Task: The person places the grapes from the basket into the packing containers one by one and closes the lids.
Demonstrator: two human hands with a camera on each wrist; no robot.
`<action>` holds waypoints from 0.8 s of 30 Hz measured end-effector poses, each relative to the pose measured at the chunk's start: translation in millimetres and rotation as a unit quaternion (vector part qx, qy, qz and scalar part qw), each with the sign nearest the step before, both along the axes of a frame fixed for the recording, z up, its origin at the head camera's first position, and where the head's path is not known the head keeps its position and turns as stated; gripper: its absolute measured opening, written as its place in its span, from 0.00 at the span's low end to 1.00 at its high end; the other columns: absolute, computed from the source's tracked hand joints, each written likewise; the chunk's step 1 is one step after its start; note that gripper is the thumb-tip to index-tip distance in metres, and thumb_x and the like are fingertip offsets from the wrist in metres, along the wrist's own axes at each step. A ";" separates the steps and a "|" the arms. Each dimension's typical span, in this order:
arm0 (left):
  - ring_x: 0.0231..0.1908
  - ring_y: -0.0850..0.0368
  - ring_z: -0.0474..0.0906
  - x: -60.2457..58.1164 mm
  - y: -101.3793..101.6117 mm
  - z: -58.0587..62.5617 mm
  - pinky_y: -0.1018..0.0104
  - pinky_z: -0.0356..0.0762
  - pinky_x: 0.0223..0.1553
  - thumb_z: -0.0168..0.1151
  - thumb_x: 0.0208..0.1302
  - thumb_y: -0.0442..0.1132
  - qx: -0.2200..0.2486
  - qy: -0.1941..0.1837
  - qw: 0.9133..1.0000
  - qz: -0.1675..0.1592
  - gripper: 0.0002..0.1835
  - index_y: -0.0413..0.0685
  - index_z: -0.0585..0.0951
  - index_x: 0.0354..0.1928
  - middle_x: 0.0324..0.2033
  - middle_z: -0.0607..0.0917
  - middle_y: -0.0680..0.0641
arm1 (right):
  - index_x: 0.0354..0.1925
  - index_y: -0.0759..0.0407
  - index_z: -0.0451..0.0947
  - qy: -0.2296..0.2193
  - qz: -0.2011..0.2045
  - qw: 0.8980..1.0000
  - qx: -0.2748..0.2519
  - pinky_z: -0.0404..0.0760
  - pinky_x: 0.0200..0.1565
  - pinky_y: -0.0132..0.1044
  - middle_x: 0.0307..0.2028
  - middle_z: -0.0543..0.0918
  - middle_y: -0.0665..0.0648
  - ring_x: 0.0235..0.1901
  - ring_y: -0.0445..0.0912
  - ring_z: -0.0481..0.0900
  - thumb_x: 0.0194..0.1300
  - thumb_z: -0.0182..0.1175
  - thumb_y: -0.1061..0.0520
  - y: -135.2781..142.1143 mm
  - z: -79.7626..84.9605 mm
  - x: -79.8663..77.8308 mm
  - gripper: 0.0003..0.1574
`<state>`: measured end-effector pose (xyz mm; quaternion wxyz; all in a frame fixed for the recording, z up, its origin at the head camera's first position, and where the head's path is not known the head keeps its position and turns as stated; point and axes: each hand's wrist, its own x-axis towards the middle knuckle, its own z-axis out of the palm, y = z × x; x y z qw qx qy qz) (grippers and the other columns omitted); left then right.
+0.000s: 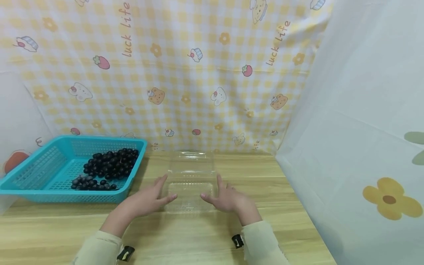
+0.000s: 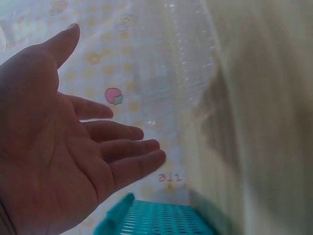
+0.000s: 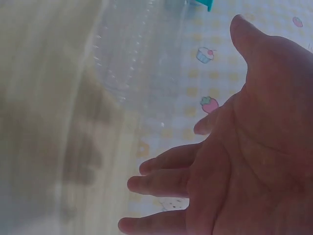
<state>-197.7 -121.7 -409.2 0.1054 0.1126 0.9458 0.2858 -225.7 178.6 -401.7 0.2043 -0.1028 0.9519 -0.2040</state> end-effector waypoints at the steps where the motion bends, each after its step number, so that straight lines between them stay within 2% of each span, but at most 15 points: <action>1: 0.79 0.25 0.57 1.4 0.4 -3.5 0.30 0.61 0.78 0.56 0.71 0.75 0.006 -0.006 1.000 0.003 0.61 0.39 0.45 0.86 0.81 0.55 0.25 | 0.87 0.50 0.28 -0.002 -0.003 1.000 -0.002 0.68 0.70 0.76 0.80 0.53 0.82 0.74 0.78 0.67 0.68 0.49 0.14 -0.1 -1.9 1.3 0.74; 5: 0.77 0.28 0.64 6.0 2.4 -15.8 0.33 0.62 0.78 0.61 0.68 0.74 0.023 -0.022 0.999 0.010 0.66 0.39 0.39 0.86 0.79 0.61 0.26 | 0.87 0.55 0.26 -0.006 -0.003 1.000 -0.010 0.70 0.70 0.74 0.78 0.57 0.83 0.72 0.76 0.70 0.66 0.51 0.13 -0.5 -9.5 4.7 0.78; 11: 0.66 0.29 0.79 5.1 4.9 -29.2 0.35 0.74 0.70 0.66 0.68 0.69 0.019 -0.030 0.999 0.012 0.68 0.39 0.33 0.85 0.71 0.74 0.23 | 0.86 0.60 0.23 0.000 -0.003 1.000 -0.010 0.73 0.70 0.71 0.76 0.63 0.83 0.73 0.74 0.71 0.63 0.55 0.13 -2.9 -17.4 7.2 0.84; 17: 0.55 0.33 0.87 4.7 6.0 -34.3 0.36 0.83 0.59 0.66 0.66 0.71 0.007 -0.034 0.999 0.030 0.70 0.37 0.33 0.85 0.59 0.84 0.24 | 0.85 0.64 0.22 0.006 0.007 1.000 0.001 0.77 0.69 0.67 0.73 0.69 0.81 0.71 0.71 0.75 0.63 0.57 0.14 -3.9 -25.1 9.9 0.86; 24: 0.51 0.38 0.89 2.3 5.9 -36.0 0.38 0.84 0.58 0.64 0.66 0.73 0.001 -0.032 0.999 0.037 0.70 0.35 0.34 0.84 0.54 0.87 0.27 | 0.84 0.64 0.21 0.011 0.009 1.000 -0.011 0.80 0.67 0.64 0.68 0.77 0.78 0.67 0.68 0.80 0.64 0.58 0.16 -5.2 -28.3 7.3 0.86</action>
